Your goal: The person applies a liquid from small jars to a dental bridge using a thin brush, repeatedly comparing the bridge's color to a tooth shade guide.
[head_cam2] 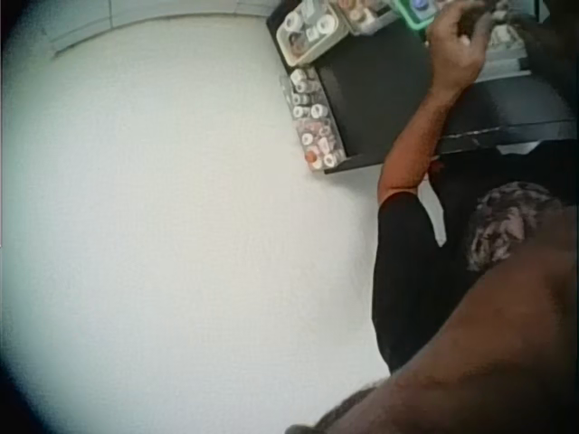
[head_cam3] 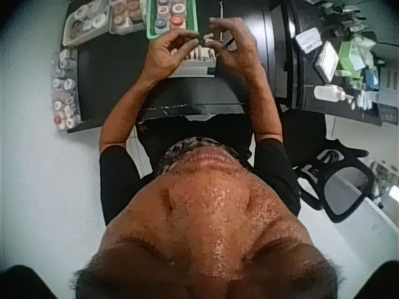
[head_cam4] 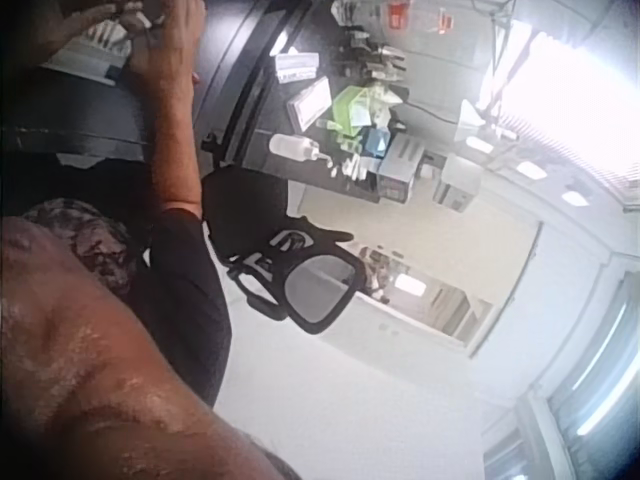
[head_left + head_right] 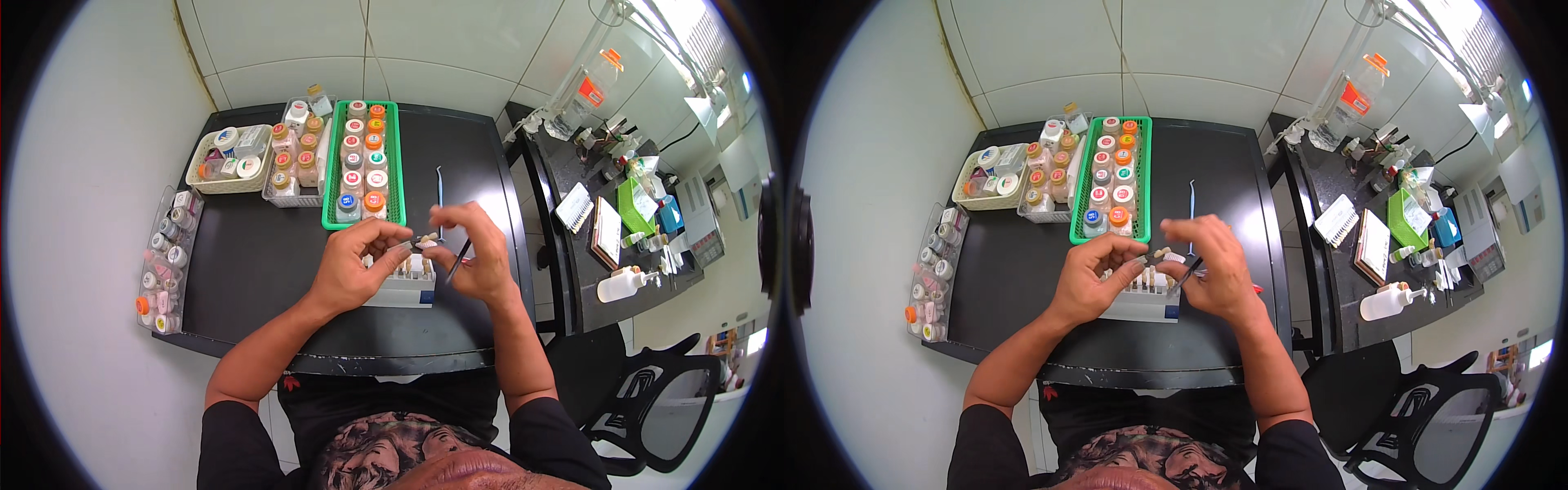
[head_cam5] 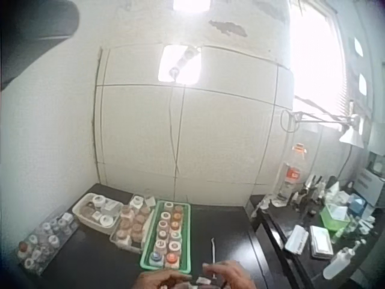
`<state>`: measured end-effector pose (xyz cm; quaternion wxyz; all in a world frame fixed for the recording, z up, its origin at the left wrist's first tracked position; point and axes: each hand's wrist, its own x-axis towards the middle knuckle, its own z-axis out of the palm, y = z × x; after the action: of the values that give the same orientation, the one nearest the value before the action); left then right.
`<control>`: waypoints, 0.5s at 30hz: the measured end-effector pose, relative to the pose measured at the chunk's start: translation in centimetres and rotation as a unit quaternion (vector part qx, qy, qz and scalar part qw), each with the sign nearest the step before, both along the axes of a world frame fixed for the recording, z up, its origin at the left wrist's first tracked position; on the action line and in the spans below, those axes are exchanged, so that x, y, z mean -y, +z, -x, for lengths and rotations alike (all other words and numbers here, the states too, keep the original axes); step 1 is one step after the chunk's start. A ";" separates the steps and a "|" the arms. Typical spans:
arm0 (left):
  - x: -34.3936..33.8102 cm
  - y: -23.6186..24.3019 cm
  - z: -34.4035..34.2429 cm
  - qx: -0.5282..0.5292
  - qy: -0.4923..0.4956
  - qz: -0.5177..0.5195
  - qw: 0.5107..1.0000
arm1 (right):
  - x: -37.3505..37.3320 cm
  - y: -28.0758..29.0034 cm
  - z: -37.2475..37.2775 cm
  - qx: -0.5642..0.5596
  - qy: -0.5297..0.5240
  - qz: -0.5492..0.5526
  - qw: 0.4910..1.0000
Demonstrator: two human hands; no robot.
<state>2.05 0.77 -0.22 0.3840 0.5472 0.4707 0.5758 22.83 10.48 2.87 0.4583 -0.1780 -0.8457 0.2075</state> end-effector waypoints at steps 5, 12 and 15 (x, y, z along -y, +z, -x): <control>-0.1 0.1 0.2 -0.080 0.020 -0.041 0.996 | -0.4 -0.3 -1.1 -0.097 -0.067 0.053 0.992; 0.1 0.3 0.2 -0.091 0.026 -0.034 0.995 | -0.7 -0.8 -1.1 -0.220 -0.064 -0.104 0.968; 0.1 0.1 0.2 -0.090 0.031 -0.038 0.995 | 0.5 -0.9 -0.6 -0.236 -0.015 -0.039 0.971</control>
<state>1.83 0.70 -0.12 0.3006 0.5964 0.4979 0.5532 23.44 9.96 1.95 0.6547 -0.1186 -0.7182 0.2037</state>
